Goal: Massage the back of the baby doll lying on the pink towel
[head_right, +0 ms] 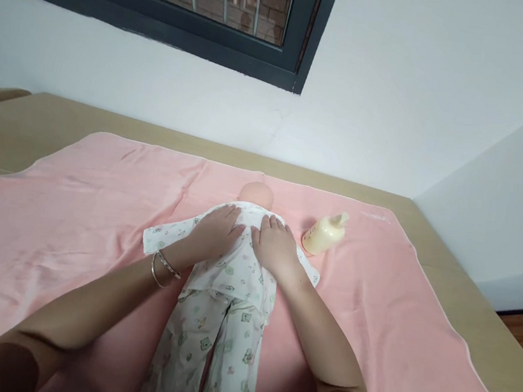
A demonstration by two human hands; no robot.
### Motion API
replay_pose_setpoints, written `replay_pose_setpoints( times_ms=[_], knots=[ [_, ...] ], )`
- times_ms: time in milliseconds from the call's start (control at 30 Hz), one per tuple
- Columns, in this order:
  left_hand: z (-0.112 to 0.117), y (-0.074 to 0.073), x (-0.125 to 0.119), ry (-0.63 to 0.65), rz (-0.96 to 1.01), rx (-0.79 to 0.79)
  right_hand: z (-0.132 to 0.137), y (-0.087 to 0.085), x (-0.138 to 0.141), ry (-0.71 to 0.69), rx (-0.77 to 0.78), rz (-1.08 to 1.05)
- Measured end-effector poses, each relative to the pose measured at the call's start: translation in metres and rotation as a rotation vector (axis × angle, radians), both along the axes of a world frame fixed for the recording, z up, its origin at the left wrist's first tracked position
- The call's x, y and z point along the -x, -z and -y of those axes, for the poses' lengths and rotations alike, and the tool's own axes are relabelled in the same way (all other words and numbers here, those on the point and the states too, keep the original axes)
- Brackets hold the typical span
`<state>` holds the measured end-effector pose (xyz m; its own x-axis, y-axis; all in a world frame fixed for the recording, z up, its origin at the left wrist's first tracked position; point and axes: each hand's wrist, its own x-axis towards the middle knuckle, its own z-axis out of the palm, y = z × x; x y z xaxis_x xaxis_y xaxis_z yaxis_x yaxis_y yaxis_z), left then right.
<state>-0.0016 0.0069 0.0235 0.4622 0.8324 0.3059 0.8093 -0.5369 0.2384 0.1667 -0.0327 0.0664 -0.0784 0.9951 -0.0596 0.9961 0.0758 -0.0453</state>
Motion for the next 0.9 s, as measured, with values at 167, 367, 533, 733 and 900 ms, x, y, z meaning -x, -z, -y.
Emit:
replay_pose_setpoints(
  times_ms=[167, 367, 533, 733, 900],
  knots=[
    [0.035, -0.018, 0.003, 0.075, -0.145, 0.007, 0.032, -0.006, 0.013, -0.107, -0.024, 0.058],
    [0.028, -0.026, 0.010, 0.167, -0.130, 0.036, 0.032, -0.010, 0.008, -0.095, 0.000, 0.021],
    [0.000, -0.013, 0.009, 0.091, -0.020, 0.044, 0.003, 0.003, -0.002, 0.020, 0.029, -0.036],
    [-0.003, -0.004, 0.007, 0.078, -0.024, 0.012, 0.003, 0.014, 0.000, 0.013, -0.041, 0.013],
    [0.000, -0.001, 0.004, 0.032, -0.007, 0.003, 0.005, 0.014, 0.001, 0.017, -0.067, 0.020]
  ],
)
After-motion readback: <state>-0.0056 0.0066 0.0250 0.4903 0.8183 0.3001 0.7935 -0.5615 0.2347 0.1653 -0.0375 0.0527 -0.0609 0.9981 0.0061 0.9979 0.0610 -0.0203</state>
